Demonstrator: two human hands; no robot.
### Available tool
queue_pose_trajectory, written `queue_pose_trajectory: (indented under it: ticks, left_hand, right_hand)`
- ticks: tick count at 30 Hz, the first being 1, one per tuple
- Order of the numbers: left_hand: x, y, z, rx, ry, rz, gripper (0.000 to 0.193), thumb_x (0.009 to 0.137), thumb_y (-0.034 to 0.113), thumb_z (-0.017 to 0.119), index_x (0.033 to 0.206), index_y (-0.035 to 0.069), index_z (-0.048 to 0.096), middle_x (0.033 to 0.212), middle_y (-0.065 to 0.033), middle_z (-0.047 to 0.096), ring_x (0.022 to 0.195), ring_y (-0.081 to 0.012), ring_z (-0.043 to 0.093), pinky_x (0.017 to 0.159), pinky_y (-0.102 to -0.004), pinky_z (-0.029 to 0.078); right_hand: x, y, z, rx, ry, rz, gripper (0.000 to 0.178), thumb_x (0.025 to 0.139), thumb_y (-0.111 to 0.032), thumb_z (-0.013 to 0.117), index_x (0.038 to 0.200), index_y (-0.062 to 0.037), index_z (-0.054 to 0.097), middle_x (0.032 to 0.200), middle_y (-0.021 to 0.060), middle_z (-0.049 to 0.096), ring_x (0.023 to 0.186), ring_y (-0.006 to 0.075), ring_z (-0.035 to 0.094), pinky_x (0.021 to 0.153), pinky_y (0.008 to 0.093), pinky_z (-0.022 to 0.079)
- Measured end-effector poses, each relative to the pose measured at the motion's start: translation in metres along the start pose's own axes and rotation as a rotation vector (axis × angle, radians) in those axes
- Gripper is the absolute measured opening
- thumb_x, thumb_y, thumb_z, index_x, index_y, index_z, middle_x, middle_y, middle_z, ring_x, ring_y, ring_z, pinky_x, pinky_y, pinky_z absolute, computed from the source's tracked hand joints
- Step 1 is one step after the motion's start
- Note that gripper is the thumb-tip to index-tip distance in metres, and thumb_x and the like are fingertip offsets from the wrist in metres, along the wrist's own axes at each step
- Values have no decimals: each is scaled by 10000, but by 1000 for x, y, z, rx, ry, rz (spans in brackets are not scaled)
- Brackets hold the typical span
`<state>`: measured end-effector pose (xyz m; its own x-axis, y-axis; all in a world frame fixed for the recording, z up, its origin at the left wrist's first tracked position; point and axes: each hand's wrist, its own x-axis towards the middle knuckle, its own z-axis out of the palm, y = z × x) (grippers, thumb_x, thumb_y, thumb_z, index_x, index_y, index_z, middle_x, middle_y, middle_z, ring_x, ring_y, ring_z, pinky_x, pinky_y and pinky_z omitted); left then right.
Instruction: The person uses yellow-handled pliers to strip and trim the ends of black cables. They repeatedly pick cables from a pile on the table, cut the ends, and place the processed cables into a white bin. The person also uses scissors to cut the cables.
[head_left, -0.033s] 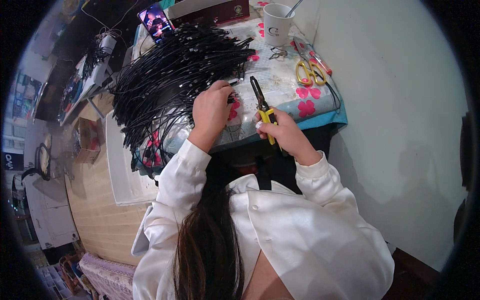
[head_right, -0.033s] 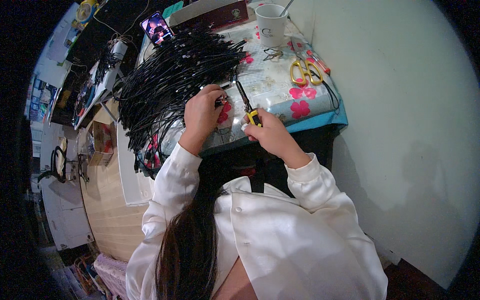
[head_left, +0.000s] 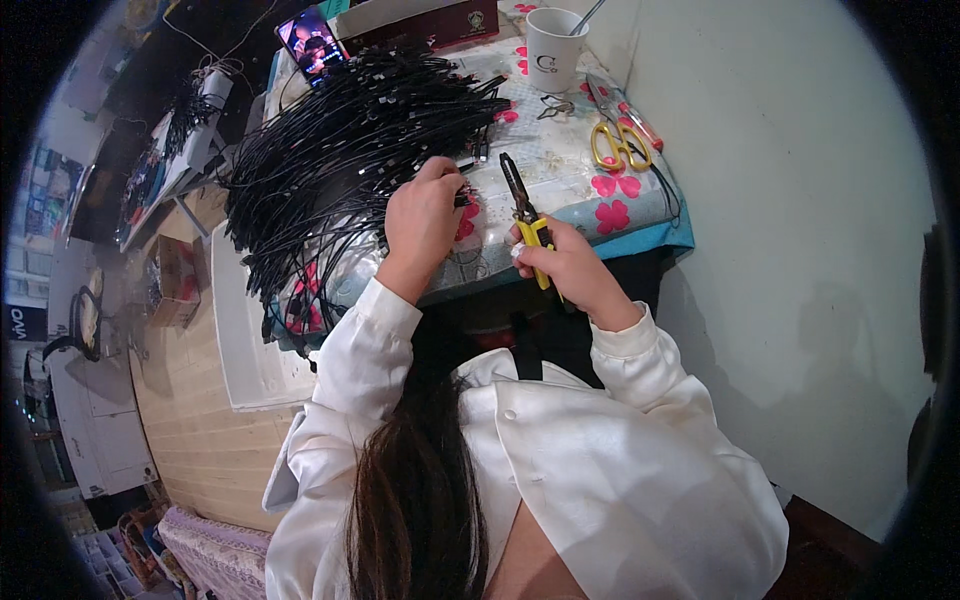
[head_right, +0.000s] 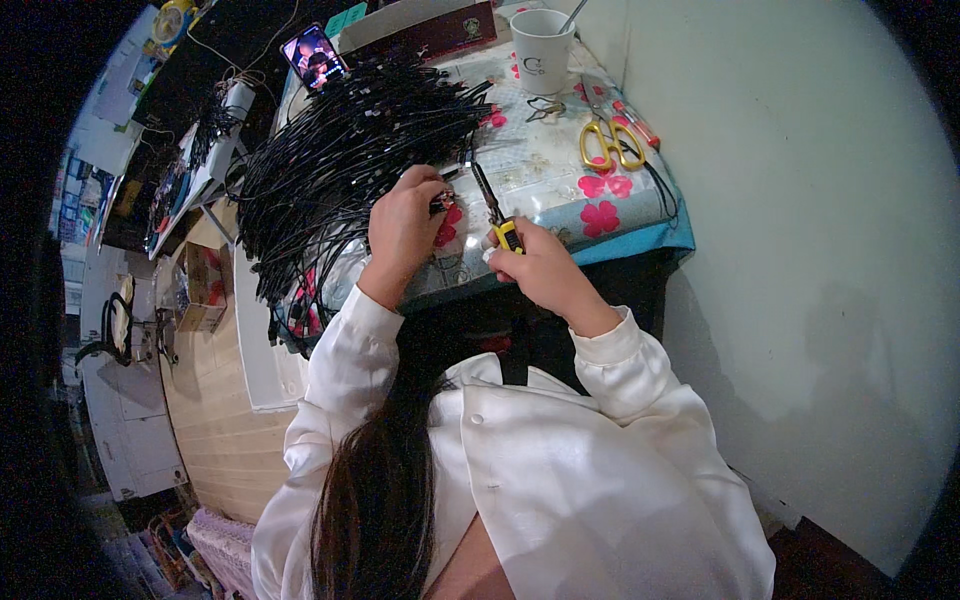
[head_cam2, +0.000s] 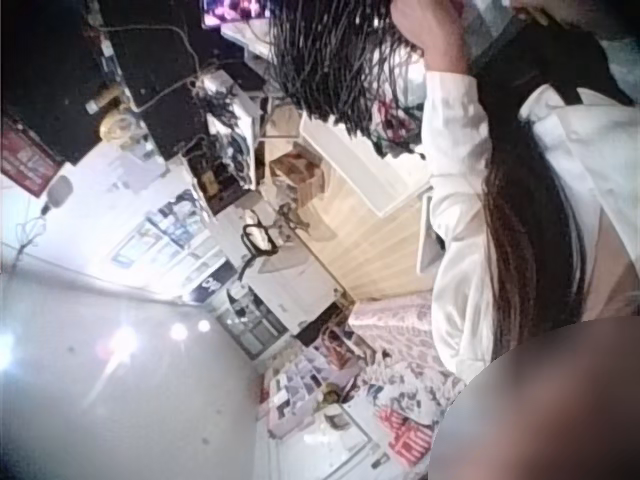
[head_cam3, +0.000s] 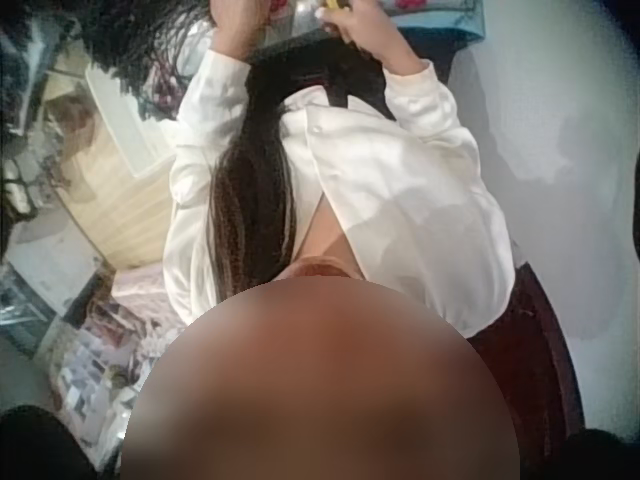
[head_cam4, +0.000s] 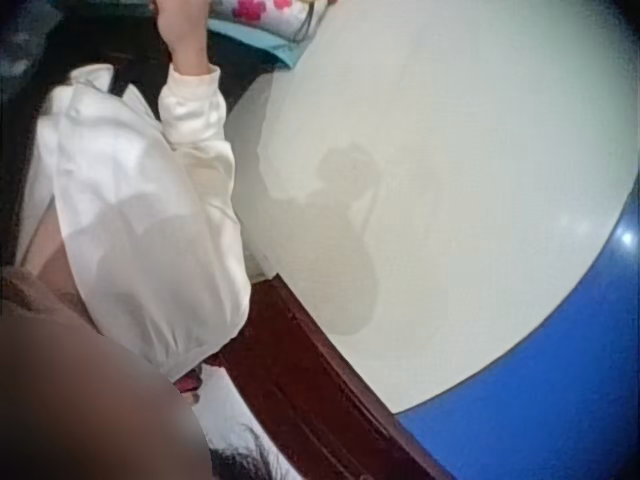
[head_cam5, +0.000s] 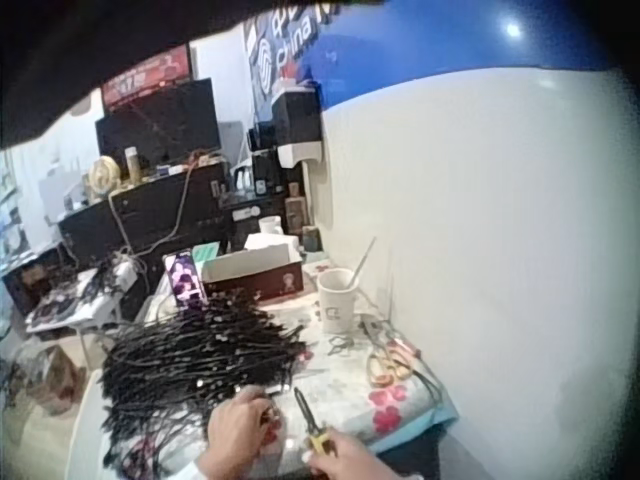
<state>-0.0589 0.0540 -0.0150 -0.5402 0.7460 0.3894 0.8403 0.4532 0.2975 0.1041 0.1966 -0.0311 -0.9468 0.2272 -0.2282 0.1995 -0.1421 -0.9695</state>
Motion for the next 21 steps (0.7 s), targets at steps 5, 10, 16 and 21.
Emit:
queue_pose_trajectory:
  ticks: [5, 10, 16, 21]
  left_hand:
    - [-6, 9, -13, -175, -36, -172, 216, 742, 104, 760, 951, 100, 706, 855, -85, 693, 813, -316, 672, 700, -405, 519]
    - [-26, 23, -20, -265, 117, -60, 191, 808, 129, 768, 998, 109, 756, 855, -107, 725, 709, -259, 683, 640, -333, 514]
    - [-36, 25, -16, -335, 336, -10, 272, 682, 46, 796, 944, 94, 741, 813, -80, 701, 725, -268, 658, 666, -347, 485]
    - [-37, 24, -12, -296, 394, 21, 218, 721, 58, 804, 924, 91, 732, 820, -74, 701, 719, -266, 638, 665, -354, 479]
  right_hand:
    - [-3, 2, 1, -8, 1, 2, 249, 889, -105, 630, 1109, -1, 577, 853, 49, 609, 762, 123, 585, 728, 264, 487]
    - [-4, 5, 11, -46, -32, -35, 288, 906, -121, 629, 1161, -8, 560, 925, 46, 611, 825, 123, 593, 771, 272, 487]
    - [-8, 1, 27, -155, -24, -7, 349, 936, -130, 624, 1249, -10, 527, 1011, 34, 617, 901, 131, 600, 811, 273, 477]
    - [-14, -4, 34, -40, -48, -13, 364, 901, -148, 648, 1211, 10, 544, 999, 81, 632, 901, 172, 583, 835, 314, 469]
